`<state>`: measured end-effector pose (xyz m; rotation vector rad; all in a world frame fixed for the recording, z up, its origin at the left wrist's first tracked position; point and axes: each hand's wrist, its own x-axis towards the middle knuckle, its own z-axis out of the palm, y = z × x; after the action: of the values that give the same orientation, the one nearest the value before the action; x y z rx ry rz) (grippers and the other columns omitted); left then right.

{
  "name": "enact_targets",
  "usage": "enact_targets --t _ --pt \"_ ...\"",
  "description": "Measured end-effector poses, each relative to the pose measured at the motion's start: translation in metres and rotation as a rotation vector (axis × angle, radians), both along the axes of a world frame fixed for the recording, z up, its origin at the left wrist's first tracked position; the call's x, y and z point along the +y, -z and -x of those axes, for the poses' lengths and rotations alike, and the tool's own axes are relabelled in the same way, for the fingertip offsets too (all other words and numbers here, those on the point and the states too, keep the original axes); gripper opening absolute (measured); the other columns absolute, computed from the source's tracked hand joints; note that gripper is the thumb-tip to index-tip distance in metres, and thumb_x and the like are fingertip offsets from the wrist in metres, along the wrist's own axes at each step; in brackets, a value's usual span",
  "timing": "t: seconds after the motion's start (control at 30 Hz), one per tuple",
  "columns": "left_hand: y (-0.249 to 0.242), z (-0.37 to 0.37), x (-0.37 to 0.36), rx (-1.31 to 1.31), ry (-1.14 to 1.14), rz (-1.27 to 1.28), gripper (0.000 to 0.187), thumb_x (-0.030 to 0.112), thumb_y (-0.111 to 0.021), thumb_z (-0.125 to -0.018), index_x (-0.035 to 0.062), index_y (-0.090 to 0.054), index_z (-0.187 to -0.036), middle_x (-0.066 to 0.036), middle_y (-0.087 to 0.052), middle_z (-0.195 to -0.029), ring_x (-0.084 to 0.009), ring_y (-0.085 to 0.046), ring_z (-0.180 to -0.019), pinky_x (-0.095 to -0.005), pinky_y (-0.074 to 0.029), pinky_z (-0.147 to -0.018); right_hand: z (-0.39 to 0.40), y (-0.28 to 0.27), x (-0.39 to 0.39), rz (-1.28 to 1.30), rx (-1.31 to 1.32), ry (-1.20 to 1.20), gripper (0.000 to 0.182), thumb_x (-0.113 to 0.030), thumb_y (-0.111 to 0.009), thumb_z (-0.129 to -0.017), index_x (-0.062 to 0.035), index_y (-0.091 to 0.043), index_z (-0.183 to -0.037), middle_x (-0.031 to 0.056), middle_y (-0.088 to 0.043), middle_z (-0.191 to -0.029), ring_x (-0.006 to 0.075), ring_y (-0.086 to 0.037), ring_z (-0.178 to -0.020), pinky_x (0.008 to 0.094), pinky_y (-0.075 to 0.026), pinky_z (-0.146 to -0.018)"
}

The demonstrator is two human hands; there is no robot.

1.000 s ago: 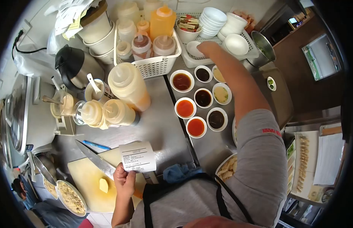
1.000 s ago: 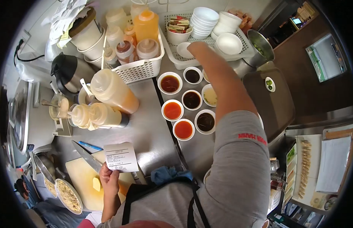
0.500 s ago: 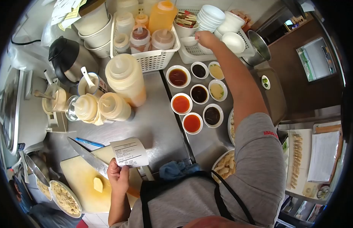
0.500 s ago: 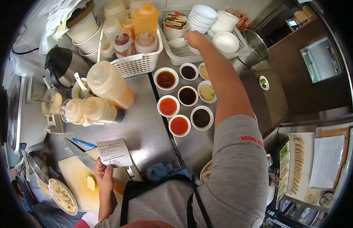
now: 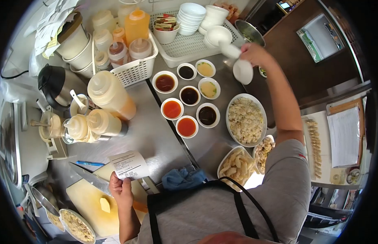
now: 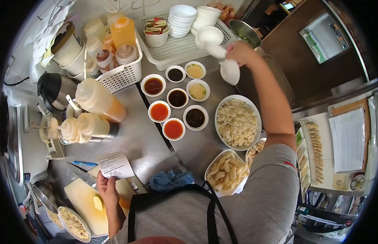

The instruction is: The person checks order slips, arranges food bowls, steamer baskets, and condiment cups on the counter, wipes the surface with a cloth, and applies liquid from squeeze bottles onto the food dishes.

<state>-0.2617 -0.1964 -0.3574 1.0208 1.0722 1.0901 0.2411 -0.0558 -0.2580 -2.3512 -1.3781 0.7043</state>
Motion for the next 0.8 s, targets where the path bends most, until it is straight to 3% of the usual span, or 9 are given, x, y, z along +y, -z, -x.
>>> enact_targets --t 0.1,0.17,0.2,0.3,0.47,0.57,0.67,0.73,0.8 --pt "0.0 -0.005 -0.003 -0.017 0.028 0.0 0.015 -0.004 -0.041 -0.075 0.0 -0.046 -0.089 -0.004 -0.053 -0.083 -0.0073 -0.048 -0.073 -0.0207 -0.039 -0.069 -0.004 0.05 0.003 0.13 -0.162 0.098 0.02 -0.012 -0.055 -0.062 -0.002 -0.057 -0.079 0.0099 -0.058 -0.07 0.0228 -0.058 -0.058 0.0342 -0.05 -0.049" --pt "0.002 -0.005 -0.006 -0.014 0.035 -0.008 0.017 -0.003 -0.041 -0.074 0.0001 -0.046 -0.09 -0.005 -0.054 -0.084 -0.0083 -0.05 -0.074 -0.022 -0.04 -0.07 -0.027 0.097 0.02 0.273 -0.558 -0.077 0.021 -0.008 -0.048 -0.07 0.0006 -0.058 -0.087 0.0161 -0.058 -0.087 0.0273 -0.059 -0.078 0.0357 -0.049 -0.061" --pt "0.004 -0.002 -0.008 -0.002 0.04 -0.013 0.019 -0.003 -0.041 -0.073 0.0 -0.047 -0.091 -0.005 -0.055 -0.086 -0.0094 -0.051 -0.075 -0.0235 -0.041 -0.071 -0.017 0.108 0.017 0.142 -0.654 0.006 0.023 -0.009 -0.048 -0.072 0.0009 -0.057 -0.09 0.0166 -0.058 -0.091 0.0283 -0.057 -0.084 0.0357 -0.048 -0.069" --pt "0.004 0.003 -0.011 -0.019 0.021 -0.024 0.021 -0.002 -0.042 -0.072 0.0 -0.047 -0.092 -0.006 -0.055 -0.087 -0.0104 -0.052 -0.077 -0.0249 -0.042 -0.071 0.009 0.131 0.017 0.086 -0.585 0.163 0.02 -0.005 -0.048 -0.068 -0.0011 -0.058 -0.085 0.0187 -0.057 -0.088 0.0316 -0.057 -0.081 0.0378 -0.045 -0.071" --pt "0.004 0.014 -0.013 -0.04 -0.044 -0.038 0.018 -0.004 -0.041 -0.072 0.0001 -0.047 -0.089 -0.006 -0.055 -0.085 -0.0095 -0.051 -0.075 -0.0239 -0.041 -0.07 -0.007 0.168 0.029 0.167 -0.649 -0.045 0.021 -0.012 -0.051 -0.07 -0.001 -0.057 -0.087 0.0178 -0.057 -0.091 0.0298 -0.055 -0.087 0.0358 -0.044 -0.074" --pt "0.001 0.009 -0.012 -0.031 -0.063 -0.016 0.015 -0.007 -0.039 -0.073 0.0004 -0.046 -0.084 -0.006 -0.054 -0.082 -0.008 -0.05 -0.073 -0.0221 -0.041 -0.069 0.094 0.048 0.029 -0.029 -0.537 -0.2 0.036 -0.028 -0.06 -0.067 0.0002 -0.055 -0.089 0.0157 -0.057 -0.094 0.0255 -0.056 -0.085 0.0318 -0.044 -0.072" --pt "0.004 0.003 -0.01 -0.03 -0.03 0.001 0.014 -0.007 -0.039 -0.073 0.0008 -0.046 -0.083 -0.005 -0.054 -0.081 -0.0074 -0.05 -0.072 -0.0208 -0.04 -0.067 0.168 0.037 0.063 -0.454 0.169 -0.294 0.06 -0.044 -0.062 -0.063 -0.0037 -0.05 -0.106 0.0163 -0.053 -0.103 0.0268 -0.051 -0.093 0.0339 -0.039 -0.082" --pt "0.002 -0.008 -0.009 -0.069 -0.015 -0.021 0.013 -0.007 -0.04 -0.074 0.001 -0.046 -0.082 -0.005 -0.054 -0.08 -0.0068 -0.049 -0.07 -0.0198 -0.04 -0.066 0.206 0.044 0.096 -0.633 -0.181 -0.44 0.066 -0.041 -0.067 -0.059 -0.0019 -0.046 -0.108 0.0167 -0.05 -0.106 0.0258 -0.05 -0.095 0.0334 -0.04 -0.081" --pt "-0.005 -0.01 -0.01 -0.063 0.005 -0.018 0.011 -0.007 -0.041 -0.074 0.0019 -0.045 -0.08 -0.004 -0.054 -0.079 -0.0056 -0.048 -0.068 -0.0185 -0.038 -0.063 0.236 0.038 0.11 -0.402 -0.213 -0.383 0.072 -0.04 -0.068 -0.055 -0.0026 -0.043 -0.111 0.0166 -0.049 -0.107 0.0259 -0.048 -0.098 0.0328 -0.039 -0.083"
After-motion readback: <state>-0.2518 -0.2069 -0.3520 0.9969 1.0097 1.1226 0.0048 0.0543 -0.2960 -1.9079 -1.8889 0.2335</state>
